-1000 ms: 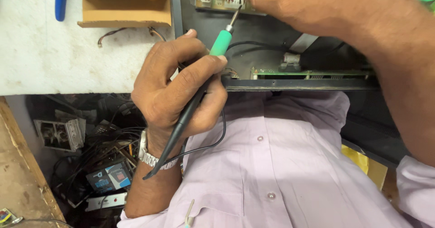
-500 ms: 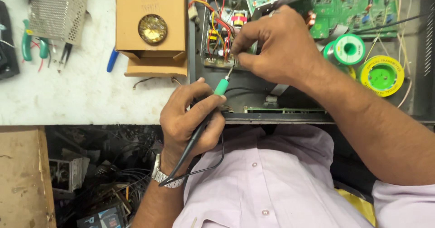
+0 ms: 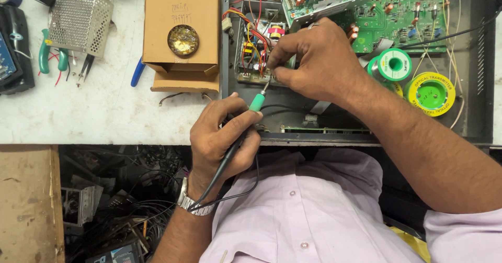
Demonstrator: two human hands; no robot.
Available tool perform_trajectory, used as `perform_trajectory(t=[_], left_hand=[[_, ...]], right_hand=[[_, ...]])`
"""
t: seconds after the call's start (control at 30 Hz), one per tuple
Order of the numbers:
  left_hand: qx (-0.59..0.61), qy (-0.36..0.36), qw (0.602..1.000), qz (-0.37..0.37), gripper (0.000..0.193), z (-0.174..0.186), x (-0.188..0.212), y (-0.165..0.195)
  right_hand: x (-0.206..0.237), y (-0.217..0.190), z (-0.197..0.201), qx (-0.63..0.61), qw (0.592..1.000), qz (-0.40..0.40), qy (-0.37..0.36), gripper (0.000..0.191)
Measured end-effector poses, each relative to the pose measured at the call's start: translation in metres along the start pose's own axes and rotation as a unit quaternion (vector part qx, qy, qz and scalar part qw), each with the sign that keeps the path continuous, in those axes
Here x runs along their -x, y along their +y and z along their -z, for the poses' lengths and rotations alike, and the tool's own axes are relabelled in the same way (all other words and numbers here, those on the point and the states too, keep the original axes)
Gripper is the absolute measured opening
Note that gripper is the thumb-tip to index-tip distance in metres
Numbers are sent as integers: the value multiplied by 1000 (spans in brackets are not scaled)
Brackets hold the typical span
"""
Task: The person solders wires to a circuit board using a soldering iron and solder wire. They repeatedly heat the joint and apply solder, then inspect the connection. The work is performed on a cluttered workbench with various tools and components visible.
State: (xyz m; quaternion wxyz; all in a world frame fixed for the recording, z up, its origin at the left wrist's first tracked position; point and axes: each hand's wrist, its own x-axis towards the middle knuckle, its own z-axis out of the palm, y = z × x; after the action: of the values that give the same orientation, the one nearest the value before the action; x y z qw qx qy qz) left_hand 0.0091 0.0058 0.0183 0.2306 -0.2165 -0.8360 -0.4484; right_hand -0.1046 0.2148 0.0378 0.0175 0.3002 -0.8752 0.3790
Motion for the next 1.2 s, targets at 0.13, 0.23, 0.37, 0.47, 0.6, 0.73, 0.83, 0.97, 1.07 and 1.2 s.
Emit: perform_trajectory(t=[0.13, 0.23, 0.37, 0.47, 0.6, 0.73, 0.83, 0.97, 1.07, 1.2], left_hand=[[-1, -2, 1000, 2, 30, 0, 0, 0], [-2, -2, 1000, 2, 31, 1, 2, -1], [-4, -2, 1000, 3, 31, 2, 4, -3], [-4, -4, 1000, 4, 32, 3, 6, -4], [-2, -5, 1000, 5, 32, 2, 6, -5], [0, -5, 1000, 5, 32, 3, 6, -6], [-1, -7, 1000, 6, 32, 2, 6, -6], [-4, -6, 1000, 3, 32, 2, 7, -7], [-3, -6, 1000, 7, 31, 2, 7, -7], [-3, -6, 1000, 8, 31, 1, 7, -7]], right_hand=[[0, 0, 0, -7, 1000, -3, -5, 14], [0, 0, -2, -13, 1000, -3, -9, 13], [0, -1, -3, -7, 1000, -1, -13, 12], [0, -1, -3, -8, 1000, -10, -18, 11], [-1, 0, -5, 7, 1000, 17, -8, 10], [0, 2, -5, 4, 1000, 15, -8, 11], [0, 3, -5, 8, 1000, 26, -6, 11], [0, 4, -6, 8, 1000, 28, -6, 11], [0, 5, -6, 13, 999, 31, -7, 10], [1, 6, -6, 12, 999, 34, -7, 10]])
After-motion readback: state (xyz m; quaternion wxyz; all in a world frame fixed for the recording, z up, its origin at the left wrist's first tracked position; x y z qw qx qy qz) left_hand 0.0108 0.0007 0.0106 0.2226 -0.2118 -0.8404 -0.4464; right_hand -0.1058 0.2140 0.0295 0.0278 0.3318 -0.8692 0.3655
